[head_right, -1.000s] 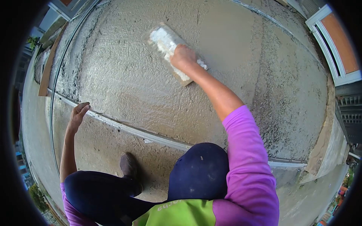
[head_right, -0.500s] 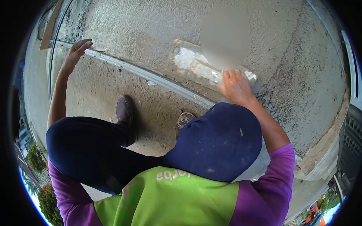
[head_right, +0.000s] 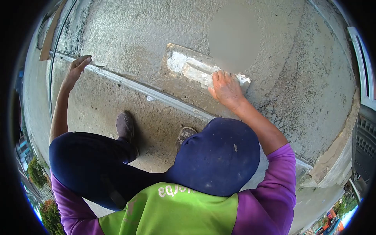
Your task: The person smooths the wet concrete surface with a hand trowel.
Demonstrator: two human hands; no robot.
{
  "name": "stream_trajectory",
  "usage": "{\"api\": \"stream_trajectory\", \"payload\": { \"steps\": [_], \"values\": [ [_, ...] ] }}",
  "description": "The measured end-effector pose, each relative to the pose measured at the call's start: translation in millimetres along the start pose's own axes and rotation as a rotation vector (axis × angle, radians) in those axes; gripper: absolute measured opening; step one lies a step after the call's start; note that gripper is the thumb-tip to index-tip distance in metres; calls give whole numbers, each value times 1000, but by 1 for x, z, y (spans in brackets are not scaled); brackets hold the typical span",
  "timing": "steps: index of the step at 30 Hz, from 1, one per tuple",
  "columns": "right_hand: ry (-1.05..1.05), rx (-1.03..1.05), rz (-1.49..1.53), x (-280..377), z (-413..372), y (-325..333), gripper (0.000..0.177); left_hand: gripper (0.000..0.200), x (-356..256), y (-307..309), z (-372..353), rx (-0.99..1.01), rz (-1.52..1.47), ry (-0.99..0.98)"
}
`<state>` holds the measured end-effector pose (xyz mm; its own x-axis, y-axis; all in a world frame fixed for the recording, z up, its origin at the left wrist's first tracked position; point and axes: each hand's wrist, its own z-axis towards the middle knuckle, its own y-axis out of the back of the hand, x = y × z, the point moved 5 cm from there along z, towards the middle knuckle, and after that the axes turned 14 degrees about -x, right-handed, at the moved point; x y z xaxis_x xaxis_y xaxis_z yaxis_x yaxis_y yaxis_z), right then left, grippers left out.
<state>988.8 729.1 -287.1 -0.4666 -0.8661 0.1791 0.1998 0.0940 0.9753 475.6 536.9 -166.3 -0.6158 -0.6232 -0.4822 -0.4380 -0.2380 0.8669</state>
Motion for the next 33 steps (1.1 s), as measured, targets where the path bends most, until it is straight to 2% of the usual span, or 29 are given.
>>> {"api": "stream_trajectory", "payload": {
  "steps": [5,9,16,22,29,33],
  "values": [
    [-110,-21,-27,-41,42,19,45,60,16,-9,5,20,-35,42],
    [-112,-149,-84,-73,72,33,40,60,7,-15,10,27,-8,59],
    [-346,-162,-90,-139,115,59,44,60,-2,-24,20,44,-20,55],
    [-434,-288,-156,-216,139,75,46,59,-11,-25,22,38,3,51],
    [-624,-298,-218,-291,152,101,50,52,-12,-21,25,21,-24,15],
    [-799,-329,-234,-337,139,114,56,47,-3,-22,28,26,-53,33]
  ]
}}
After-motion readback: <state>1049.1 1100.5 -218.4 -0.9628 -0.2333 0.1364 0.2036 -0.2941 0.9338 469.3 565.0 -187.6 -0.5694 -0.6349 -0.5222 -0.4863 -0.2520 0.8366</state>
